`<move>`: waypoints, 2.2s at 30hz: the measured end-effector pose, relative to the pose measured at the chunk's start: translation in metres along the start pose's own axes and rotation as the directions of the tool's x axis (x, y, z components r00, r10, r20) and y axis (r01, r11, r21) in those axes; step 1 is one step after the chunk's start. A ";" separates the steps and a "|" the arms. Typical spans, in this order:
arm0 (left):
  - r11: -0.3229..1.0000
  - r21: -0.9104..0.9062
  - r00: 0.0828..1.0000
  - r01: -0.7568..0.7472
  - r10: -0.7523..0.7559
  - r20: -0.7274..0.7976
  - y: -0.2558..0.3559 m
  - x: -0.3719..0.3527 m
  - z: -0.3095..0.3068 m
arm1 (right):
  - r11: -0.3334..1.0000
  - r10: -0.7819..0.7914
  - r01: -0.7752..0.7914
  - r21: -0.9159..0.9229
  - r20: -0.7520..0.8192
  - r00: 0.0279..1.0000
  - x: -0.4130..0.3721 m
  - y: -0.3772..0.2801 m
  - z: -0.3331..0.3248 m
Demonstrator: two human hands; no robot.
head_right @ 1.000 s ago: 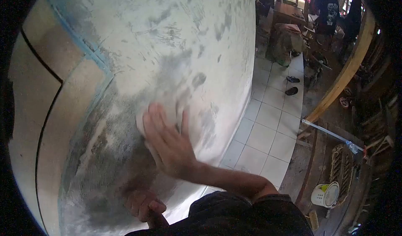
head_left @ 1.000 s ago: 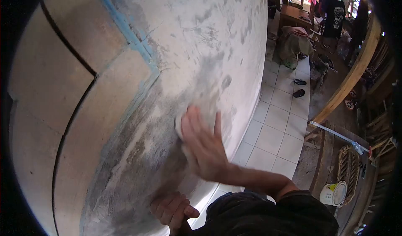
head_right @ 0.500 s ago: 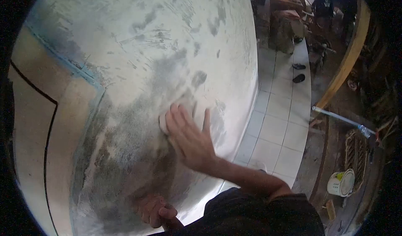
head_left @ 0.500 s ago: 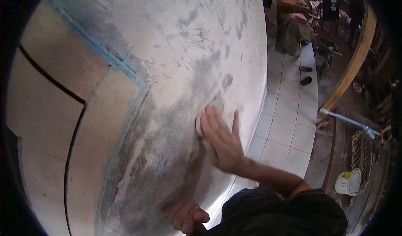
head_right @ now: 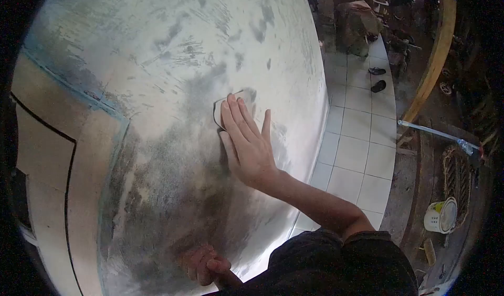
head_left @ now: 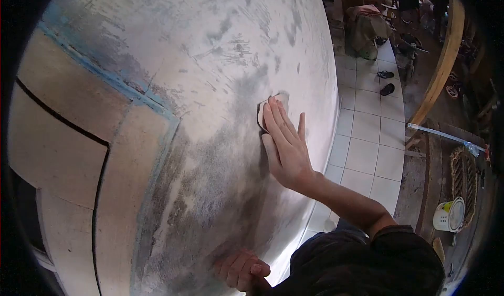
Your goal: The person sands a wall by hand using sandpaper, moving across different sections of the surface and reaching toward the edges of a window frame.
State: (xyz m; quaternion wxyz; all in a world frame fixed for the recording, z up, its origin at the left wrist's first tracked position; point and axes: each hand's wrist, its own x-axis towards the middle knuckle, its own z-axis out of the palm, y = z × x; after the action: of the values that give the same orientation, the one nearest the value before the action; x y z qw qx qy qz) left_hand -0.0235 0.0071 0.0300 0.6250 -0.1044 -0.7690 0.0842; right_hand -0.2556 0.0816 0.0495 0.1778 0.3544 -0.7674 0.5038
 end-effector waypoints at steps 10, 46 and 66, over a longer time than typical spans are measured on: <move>1.000 -0.026 0.997 -0.015 0.013 -0.078 -0.003 0.009 0.009 | 0.980 -0.191 0.192 0.053 -0.032 0.981 0.018 -0.029 -0.014; 0.998 -0.033 0.993 -0.050 0.046 -0.107 -0.004 -0.001 0.000 | 0.919 -0.391 0.385 -0.086 -0.069 0.918 0.037 -0.083 -0.036; 0.999 -0.035 0.995 -0.033 0.030 -0.099 -0.003 -0.003 0.000 | 0.902 -0.431 0.426 -0.070 -0.122 0.894 0.038 -0.088 -0.038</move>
State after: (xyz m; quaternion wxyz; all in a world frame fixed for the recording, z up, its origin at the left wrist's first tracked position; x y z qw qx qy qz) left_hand -0.0235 0.0035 0.0283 0.6588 -0.1319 -0.7369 0.0749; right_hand -0.2213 0.0806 0.1470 0.3432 0.4761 -0.6670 0.4590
